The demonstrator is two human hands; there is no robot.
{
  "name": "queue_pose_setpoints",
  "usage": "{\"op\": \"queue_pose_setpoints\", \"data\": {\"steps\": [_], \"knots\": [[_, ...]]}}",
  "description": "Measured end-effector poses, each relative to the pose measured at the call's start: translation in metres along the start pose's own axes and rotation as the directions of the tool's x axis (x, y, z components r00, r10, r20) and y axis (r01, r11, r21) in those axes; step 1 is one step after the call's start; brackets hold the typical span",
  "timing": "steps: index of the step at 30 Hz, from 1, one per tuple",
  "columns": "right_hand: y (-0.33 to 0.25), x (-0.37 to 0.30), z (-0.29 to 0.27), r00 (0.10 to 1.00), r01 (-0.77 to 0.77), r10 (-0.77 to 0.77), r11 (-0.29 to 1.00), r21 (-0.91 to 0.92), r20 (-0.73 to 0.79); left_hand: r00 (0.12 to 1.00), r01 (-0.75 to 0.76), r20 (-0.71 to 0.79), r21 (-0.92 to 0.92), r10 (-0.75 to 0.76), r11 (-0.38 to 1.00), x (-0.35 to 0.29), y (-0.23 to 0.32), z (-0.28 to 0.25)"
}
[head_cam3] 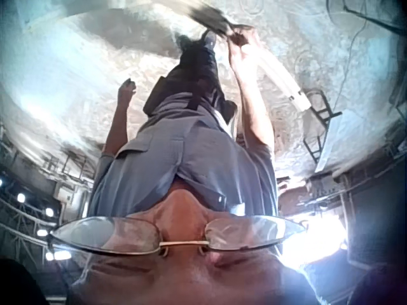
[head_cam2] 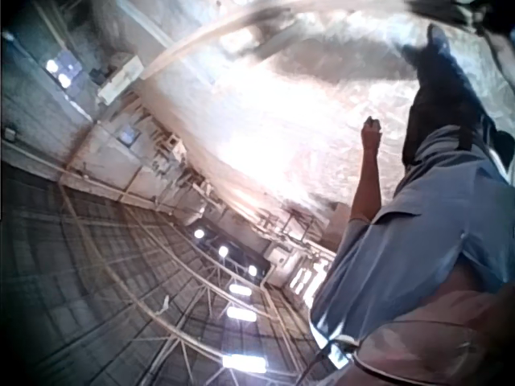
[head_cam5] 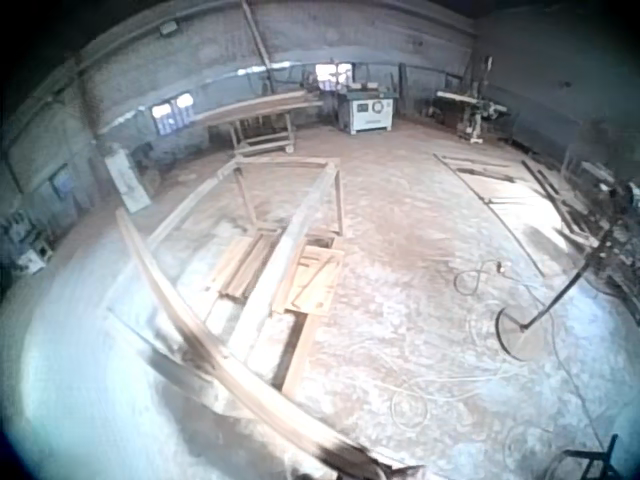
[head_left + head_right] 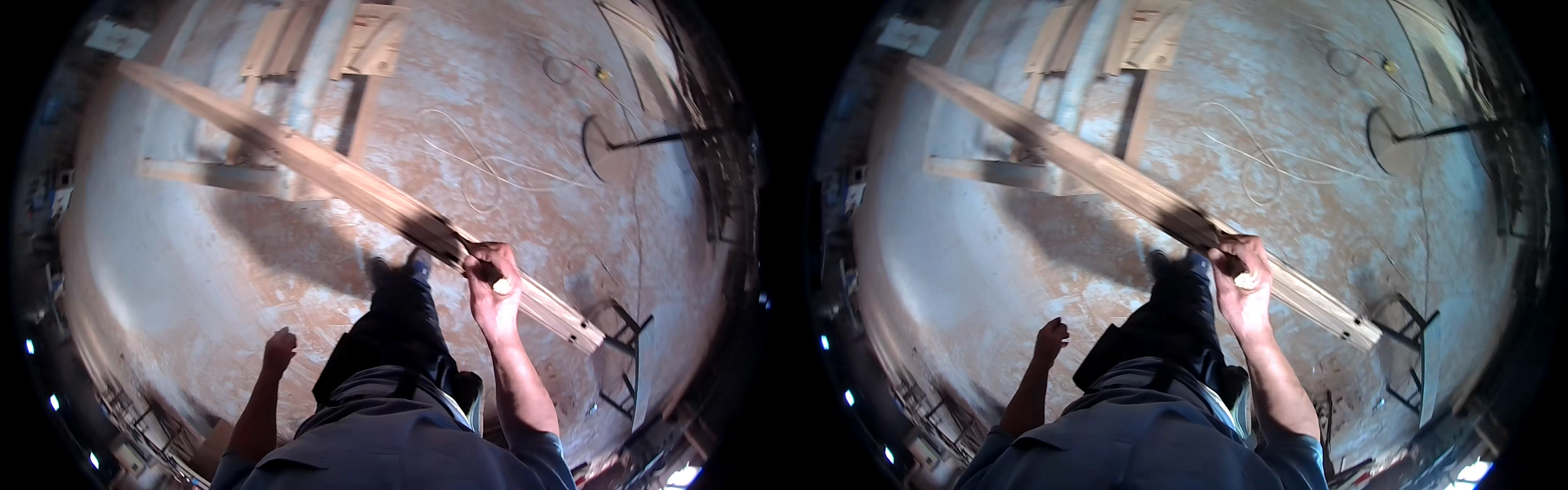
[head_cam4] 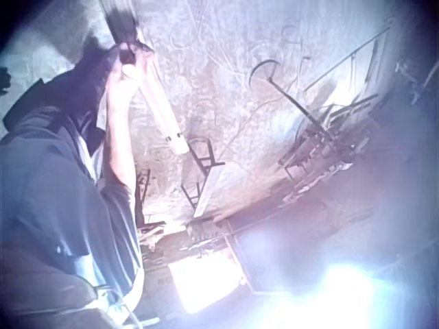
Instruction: The person assembles a wooden frame by aligning long planks on a workbench and inserting wooden dowels into pre-drilled holes. They use a chisel to tap the dowels into place and later apply a white substance from a container to the joints.
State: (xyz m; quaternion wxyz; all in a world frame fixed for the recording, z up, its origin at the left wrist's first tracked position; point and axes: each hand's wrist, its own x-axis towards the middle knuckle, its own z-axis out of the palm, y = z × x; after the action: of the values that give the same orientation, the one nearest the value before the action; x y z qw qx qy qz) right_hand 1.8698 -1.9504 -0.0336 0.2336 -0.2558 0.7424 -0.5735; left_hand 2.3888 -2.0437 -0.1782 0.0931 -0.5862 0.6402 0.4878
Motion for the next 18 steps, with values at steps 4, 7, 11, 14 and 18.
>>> {"op": "queue_pose_setpoints", "data": {"steps": [4,7,11,14,18], "knots": [[-0.005,0.004,0.015,0.995,0.097,-0.089,0.978,-0.184,0.052,0.999,0.038,-0.029,-0.011,-0.038,0.999,0.007,0.01,0.002],[-0.001,0.003,0.013,0.993,0.104,-0.096,0.983,-0.15,0.063,0.954,0.288,-0.014,-0.23,-0.299,0.929,-0.002,0.092,-0.01],[-0.034,0.01,0.002,0.969,0.187,-0.111,0.914,-0.361,0.222,0.944,0.295,-0.065,-0.272,-0.323,0.916,-0.009,0.09,-0.02],[-0.055,0.014,0.008,0.957,0.268,-0.205,0.894,-0.358,0.205,0.949,0.257,-0.11,-0.267,-0.295,0.929,-0.011,0.061,-0.023],[-0.062,0.025,0.033,0.983,-0.111,0.096,0.99,0.087,0.155,0.949,0.239,-0.15,-0.239,-0.279,0.941,-0.004,0.039,-0.03]]}}
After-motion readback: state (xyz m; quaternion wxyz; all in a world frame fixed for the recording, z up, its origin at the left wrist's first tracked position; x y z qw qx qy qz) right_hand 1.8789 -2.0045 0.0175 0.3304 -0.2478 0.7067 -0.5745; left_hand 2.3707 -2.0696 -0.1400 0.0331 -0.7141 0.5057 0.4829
